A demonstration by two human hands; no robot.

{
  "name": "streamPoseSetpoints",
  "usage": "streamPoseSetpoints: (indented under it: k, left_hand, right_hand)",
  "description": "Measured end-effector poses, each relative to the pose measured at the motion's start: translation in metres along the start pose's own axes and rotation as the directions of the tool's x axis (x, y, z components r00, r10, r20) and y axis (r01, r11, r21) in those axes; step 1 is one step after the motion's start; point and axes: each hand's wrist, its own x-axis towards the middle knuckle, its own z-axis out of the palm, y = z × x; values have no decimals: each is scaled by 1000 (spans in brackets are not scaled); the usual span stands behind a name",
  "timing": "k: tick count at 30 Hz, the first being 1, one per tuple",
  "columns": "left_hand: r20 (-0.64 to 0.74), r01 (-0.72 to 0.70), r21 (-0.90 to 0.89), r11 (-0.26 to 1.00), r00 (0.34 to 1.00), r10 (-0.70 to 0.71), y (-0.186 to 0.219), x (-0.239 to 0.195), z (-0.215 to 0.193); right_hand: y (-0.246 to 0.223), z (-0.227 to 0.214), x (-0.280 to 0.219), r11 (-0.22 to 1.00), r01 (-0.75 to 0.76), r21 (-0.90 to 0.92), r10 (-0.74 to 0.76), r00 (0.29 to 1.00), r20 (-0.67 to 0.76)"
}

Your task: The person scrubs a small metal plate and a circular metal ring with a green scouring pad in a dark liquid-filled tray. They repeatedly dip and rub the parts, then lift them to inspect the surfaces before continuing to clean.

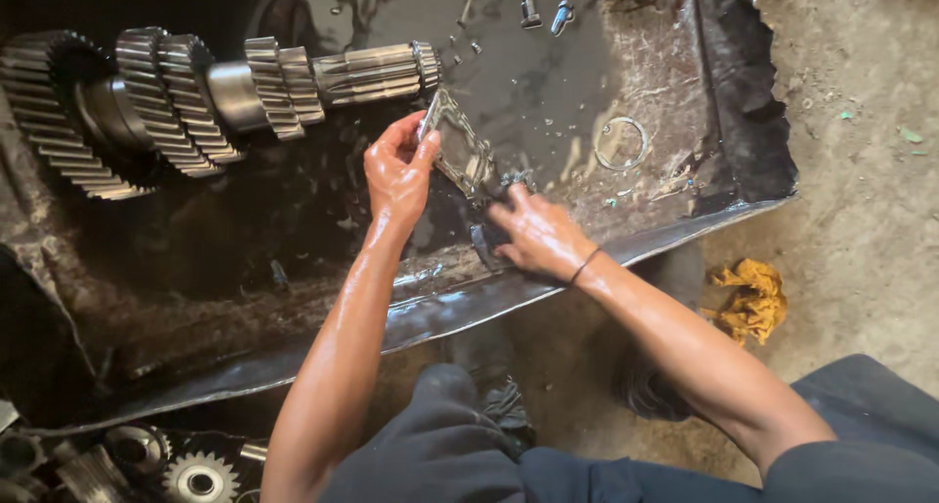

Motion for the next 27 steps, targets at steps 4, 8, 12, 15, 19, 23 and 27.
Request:
streamPoseSetpoints:
  k: [4,8,12,15,19,23,27]
  left_hand:
    - [-39,40,-73,997,998,-43,5,-1,-4]
    - [-77,66,-21,998,995,-67,2,-6,-10]
    - [-92,13,-32,999,996,-16,0,-3,-1]
    - [-110,32,-35,999,993,-36,-3,-2,1]
    - [-64,42,28,999,997,-41,-9,-1,-5]
    - [-43,87,2,996,995,-87,-20,-6,-7]
    - [-107,79,-20,997,991,-81,-27,-5,-5]
  right_hand:
    - [39,-18,7,964,142,227,-138,990,-32]
    - [98,-55,34,945,16,326,48,981,-186]
    - [105,-56,66,990,-118,-77,74,900,-430]
    - [88,-27,80,920,-272,-283,80,836,-542]
    - [77,4,88,995,-1,-96,-23,971,-238]
    - [89,2,87,994,-105,36,110,906,-410]
    - [82,-8,88,890,-325,-320,103,827,-552]
